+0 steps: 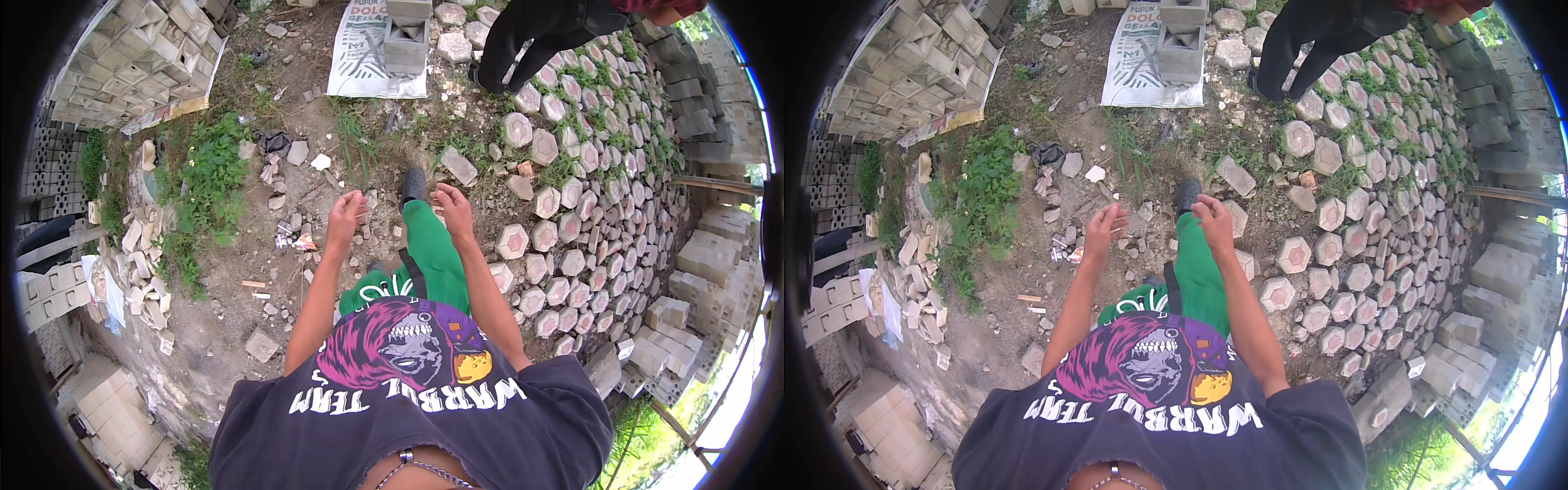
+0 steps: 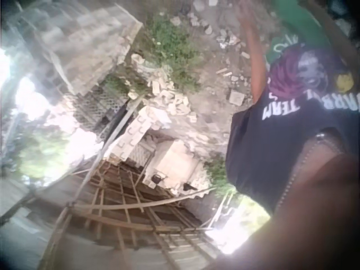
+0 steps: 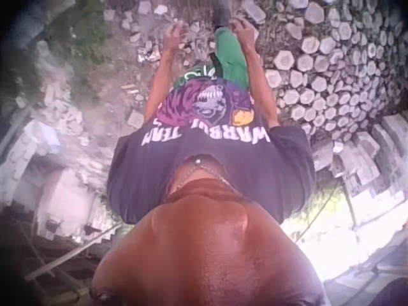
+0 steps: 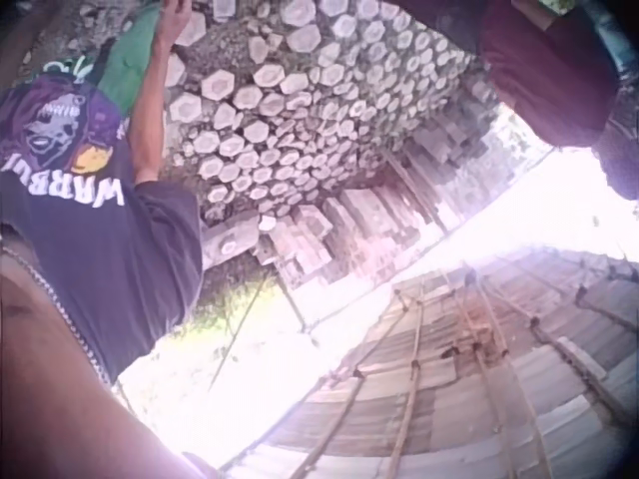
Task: The person picks up concrete blocks from a pile on the ground and stacks them on top of one another.
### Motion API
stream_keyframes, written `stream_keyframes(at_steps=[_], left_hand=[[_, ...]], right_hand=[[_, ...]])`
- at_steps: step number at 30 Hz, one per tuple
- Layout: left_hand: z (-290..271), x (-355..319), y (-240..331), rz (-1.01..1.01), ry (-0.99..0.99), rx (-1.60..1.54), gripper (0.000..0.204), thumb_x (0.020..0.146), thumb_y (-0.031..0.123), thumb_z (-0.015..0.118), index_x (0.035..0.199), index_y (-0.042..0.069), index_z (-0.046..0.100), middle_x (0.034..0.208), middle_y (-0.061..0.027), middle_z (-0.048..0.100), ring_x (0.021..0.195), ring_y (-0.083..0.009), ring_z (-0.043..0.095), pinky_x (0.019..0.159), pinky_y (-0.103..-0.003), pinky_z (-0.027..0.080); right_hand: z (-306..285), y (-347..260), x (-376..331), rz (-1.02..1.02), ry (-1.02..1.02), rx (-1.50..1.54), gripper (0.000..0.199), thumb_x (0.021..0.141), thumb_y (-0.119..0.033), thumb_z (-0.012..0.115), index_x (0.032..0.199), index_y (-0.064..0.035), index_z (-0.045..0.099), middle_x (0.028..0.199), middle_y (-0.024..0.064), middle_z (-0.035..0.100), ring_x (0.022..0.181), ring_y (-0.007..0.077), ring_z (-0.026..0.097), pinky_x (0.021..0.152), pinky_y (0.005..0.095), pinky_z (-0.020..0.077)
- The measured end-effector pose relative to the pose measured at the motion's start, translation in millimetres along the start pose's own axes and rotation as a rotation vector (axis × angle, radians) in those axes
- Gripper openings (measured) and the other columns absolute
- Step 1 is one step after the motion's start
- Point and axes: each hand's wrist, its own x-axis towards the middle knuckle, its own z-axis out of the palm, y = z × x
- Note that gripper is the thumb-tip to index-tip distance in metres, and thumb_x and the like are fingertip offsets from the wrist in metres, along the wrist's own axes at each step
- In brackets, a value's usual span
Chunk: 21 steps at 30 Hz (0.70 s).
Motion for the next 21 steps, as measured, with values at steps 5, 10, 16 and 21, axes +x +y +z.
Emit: stream_keyframes(at_steps=[5,10,16,21], left_hand=[[48.2,71.3,59.6,-0.037,-0.004,0.045,0.044,0.096,0.039,0.055,0.125,0.006,0.055,0.113,-0.0092,0.065,0.100,-0.0179,0.063,0.086,-0.032,0.049],[93.7,137.1,116.5,-0.038,-0.019,0.046,0.045,0.096,0.039,0.055,0.125,0.004,0.054,0.114,-0.0105,0.064,0.100,-0.0187,0.063,0.086,-0.032,0.048],[115.5,224.2,169.4,-0.036,0.009,0.053,0.048,0.095,0.038,0.055,0.127,0.002,0.051,0.114,-0.0108,0.064,0.100,-0.0192,0.062,0.088,-0.033,0.048],[119.4,314.0,186.9,-0.104,0.013,0.021,0.049,0.095,0.036,0.057,0.128,0.001,0.050,0.116,-0.0112,0.062,0.103,-0.0188,0.060,0.090,-0.033,0.047]], right_hand=[[-1.3,-60.3,86.3,0.034,-0.040,0.002,0.038,0.090,-0.023,0.063,0.121,-0.0019,0.059,0.103,0.0051,0.068,0.092,0.0123,0.064,0.074,0.0244,0.0475],[-9.2,-113.3,168.7,0.013,-0.035,0.012,0.036,0.091,-0.020,0.062,0.120,0.0012,0.059,0.106,0.0074,0.066,0.092,0.0121,0.063,0.078,0.0250,0.0484],[-3.4,-157.6,265.7,0.062,-0.018,-0.006,0.035,0.092,-0.020,0.061,0.120,0.0003,0.059,0.105,0.0064,0.065,0.091,0.0116,0.062,0.078,0.0248,0.0480],[8.9,-172.9,352.9,0.111,0.028,-0.054,0.035,0.091,-0.021,0.062,0.120,-0.0017,0.059,0.105,0.0049,0.066,0.090,0.0100,0.061,0.070,0.0235,0.0450]])
